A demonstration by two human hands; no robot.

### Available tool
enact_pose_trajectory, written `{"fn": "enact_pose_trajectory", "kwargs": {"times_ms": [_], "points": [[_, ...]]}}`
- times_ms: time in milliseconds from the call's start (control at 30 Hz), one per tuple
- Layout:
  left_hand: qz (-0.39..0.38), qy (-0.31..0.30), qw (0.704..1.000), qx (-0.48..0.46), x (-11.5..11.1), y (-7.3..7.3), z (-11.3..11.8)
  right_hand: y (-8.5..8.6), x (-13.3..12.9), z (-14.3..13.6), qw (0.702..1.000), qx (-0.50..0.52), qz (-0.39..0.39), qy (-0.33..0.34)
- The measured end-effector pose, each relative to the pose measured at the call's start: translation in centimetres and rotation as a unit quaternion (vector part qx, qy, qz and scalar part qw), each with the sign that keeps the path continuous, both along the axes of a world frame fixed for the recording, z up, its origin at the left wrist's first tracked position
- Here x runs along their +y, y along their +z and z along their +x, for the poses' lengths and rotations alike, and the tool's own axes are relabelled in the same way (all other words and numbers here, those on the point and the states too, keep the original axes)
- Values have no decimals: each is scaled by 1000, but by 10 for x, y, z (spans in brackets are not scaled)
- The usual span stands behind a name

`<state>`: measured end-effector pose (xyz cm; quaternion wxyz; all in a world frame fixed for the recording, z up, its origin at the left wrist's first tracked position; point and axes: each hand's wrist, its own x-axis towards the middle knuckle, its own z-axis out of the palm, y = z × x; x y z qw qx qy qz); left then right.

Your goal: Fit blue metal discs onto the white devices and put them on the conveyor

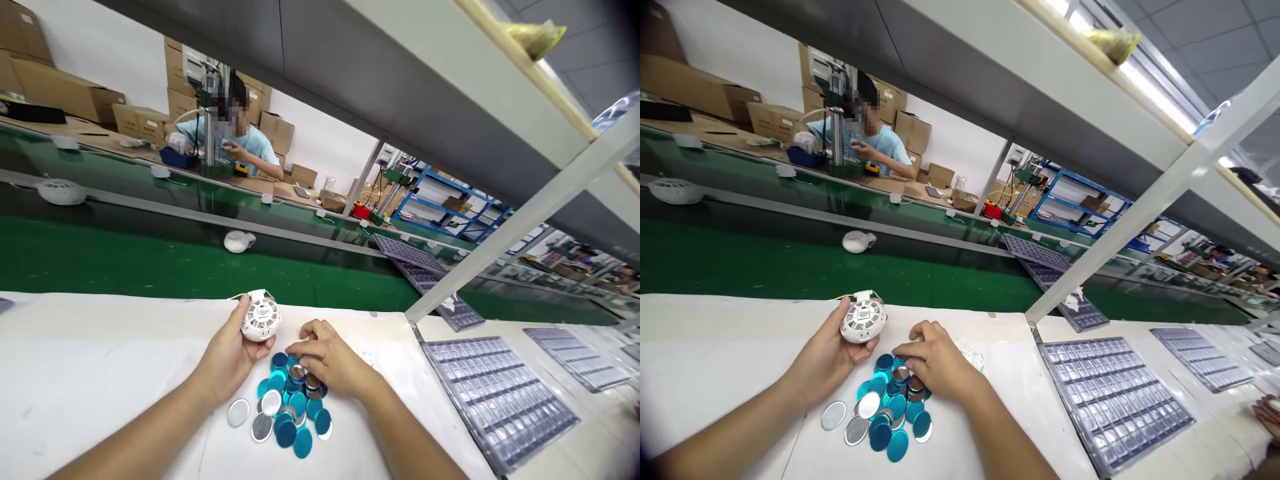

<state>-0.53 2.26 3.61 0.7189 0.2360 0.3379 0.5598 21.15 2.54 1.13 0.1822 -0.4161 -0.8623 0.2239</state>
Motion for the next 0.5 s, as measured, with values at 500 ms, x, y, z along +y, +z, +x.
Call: {"fn": "enact_pose_trajectory", "kwargs": {"times_ms": [500], "points": [[97,-64,988,105,-19,-13,13,15,-45,-23,903,381,-156,-122]]}}
